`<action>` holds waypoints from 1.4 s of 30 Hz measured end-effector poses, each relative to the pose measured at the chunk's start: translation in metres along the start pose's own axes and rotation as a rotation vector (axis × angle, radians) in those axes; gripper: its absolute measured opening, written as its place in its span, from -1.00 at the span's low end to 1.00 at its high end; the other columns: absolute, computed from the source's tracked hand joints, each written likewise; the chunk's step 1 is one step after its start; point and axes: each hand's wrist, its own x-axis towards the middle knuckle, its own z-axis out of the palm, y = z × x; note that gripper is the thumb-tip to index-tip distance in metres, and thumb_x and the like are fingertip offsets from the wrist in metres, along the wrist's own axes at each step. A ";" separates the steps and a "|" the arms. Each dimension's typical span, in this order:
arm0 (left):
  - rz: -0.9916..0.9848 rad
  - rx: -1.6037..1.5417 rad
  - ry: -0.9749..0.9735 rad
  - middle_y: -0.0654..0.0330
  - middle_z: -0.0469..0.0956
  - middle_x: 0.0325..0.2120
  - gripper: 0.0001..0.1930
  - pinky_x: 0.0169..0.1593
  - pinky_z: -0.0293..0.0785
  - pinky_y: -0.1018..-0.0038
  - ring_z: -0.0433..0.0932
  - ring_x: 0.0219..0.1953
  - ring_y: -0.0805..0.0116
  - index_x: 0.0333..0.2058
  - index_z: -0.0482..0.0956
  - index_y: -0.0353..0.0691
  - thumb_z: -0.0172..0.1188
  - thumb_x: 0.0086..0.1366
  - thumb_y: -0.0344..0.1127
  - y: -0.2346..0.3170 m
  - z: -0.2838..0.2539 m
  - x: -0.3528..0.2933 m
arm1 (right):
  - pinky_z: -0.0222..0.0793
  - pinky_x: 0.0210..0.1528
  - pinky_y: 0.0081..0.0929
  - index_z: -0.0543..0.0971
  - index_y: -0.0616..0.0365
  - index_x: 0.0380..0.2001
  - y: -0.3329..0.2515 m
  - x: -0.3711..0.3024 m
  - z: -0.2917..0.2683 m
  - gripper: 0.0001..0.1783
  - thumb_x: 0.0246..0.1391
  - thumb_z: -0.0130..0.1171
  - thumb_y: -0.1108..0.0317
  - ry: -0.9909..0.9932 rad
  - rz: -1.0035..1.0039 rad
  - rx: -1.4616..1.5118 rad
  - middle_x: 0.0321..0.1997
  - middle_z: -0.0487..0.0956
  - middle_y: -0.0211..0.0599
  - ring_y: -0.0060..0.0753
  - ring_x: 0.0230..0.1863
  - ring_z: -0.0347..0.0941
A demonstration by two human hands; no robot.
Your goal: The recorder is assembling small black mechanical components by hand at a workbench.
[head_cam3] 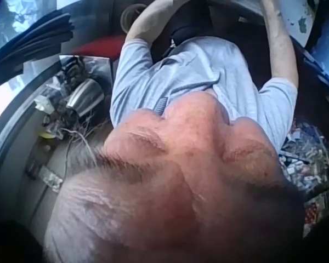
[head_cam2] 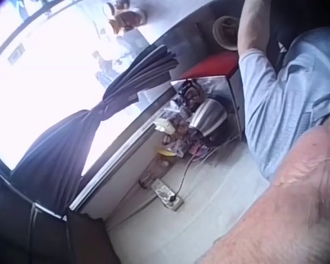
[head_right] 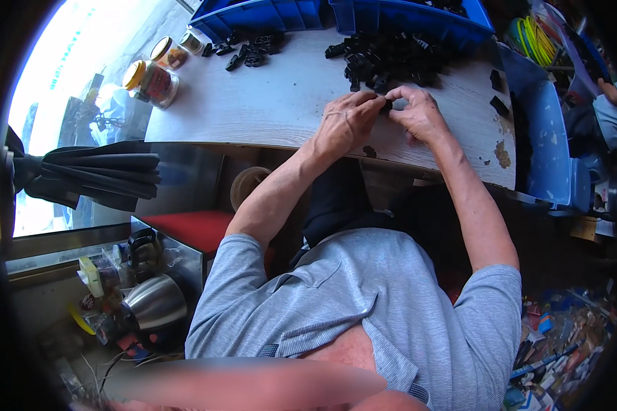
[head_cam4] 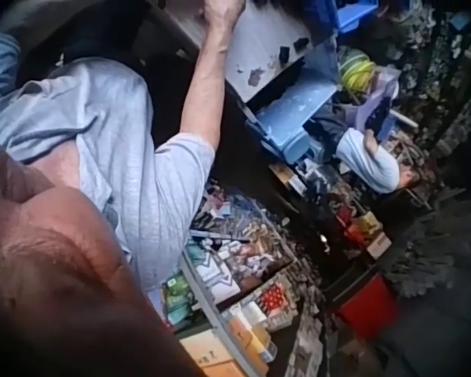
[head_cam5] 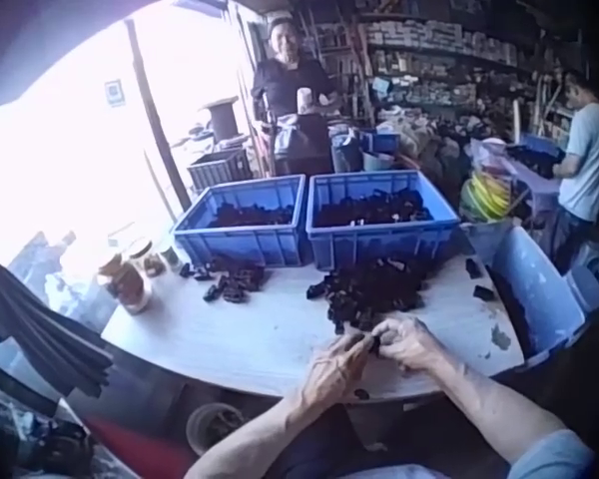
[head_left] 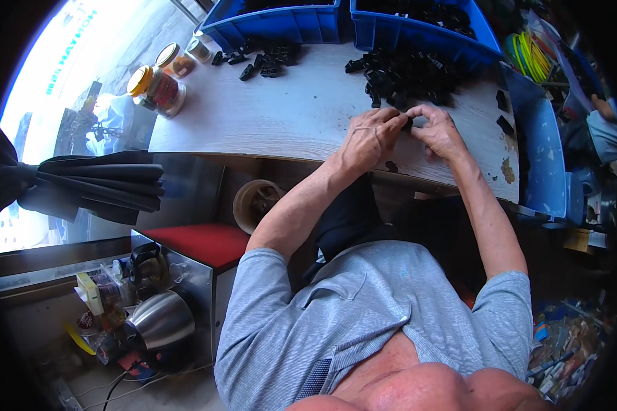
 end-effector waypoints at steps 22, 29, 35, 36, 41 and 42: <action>-0.021 0.020 0.164 0.01 0.61 0.00 -0.61 0.07 0.53 0.17 0.57 0.05 -0.04 0.02 0.61 -0.21 0.24 0.17 -0.52 -0.013 -0.023 -0.023 | 0.32 -0.69 -0.55 0.62 0.12 -0.11 0.004 -0.009 0.000 -0.68 0.03 0.38 0.35 -0.021 -0.064 -0.009 -0.65 0.47 -0.44 -0.56 -0.76 0.34; -0.298 0.662 0.306 0.00 0.57 0.08 -0.62 0.16 0.47 0.11 0.49 0.11 -0.12 0.04 0.58 -0.22 0.16 0.22 -0.45 -0.164 -0.105 -0.040 | 0.59 -0.62 -0.42 0.59 0.14 -0.07 0.047 -0.015 -0.066 -0.57 -0.01 0.47 0.30 0.370 0.050 0.531 -0.69 0.42 -0.44 -0.55 -0.76 0.41; -0.331 0.553 0.216 0.10 0.60 0.02 -0.65 0.11 0.50 0.18 0.56 0.05 0.01 -0.01 0.64 -0.15 0.20 0.21 -0.46 -0.165 -0.101 -0.038 | 0.60 -0.56 -0.39 0.59 0.09 0.02 0.069 -0.007 -0.117 -0.52 0.03 0.45 0.24 0.758 0.108 0.569 -0.65 0.43 -0.41 -0.46 -0.70 0.46; -0.313 0.526 0.205 0.12 0.61 0.00 -0.65 0.09 0.51 0.19 0.58 0.03 0.03 -0.02 0.65 -0.14 0.20 0.20 -0.48 -0.159 -0.097 -0.037 | 0.60 -0.55 -0.40 0.59 0.09 0.04 0.068 -0.008 -0.115 -0.51 0.03 0.45 0.24 0.731 0.109 0.542 -0.65 0.42 -0.40 -0.47 -0.70 0.45; -0.281 0.494 0.216 0.09 0.62 -0.01 -0.67 0.10 0.52 0.21 0.58 0.05 0.01 -0.05 0.68 -0.14 0.22 0.19 -0.48 -0.158 -0.091 -0.034 | 0.58 -0.56 -0.46 0.55 0.10 0.09 0.056 0.007 -0.086 -0.49 0.06 0.41 0.28 0.461 0.053 0.435 -0.65 0.41 -0.41 -0.53 -0.70 0.42; -0.259 0.501 0.236 0.09 0.62 -0.03 -0.69 0.09 0.51 0.21 0.57 0.05 0.02 -0.06 0.67 -0.14 0.22 0.20 -0.47 -0.160 -0.092 -0.032 | 0.58 -0.56 -0.46 0.55 0.10 0.09 0.054 0.011 -0.082 -0.49 0.06 0.41 0.28 0.452 0.048 0.436 -0.65 0.41 -0.41 -0.53 -0.70 0.42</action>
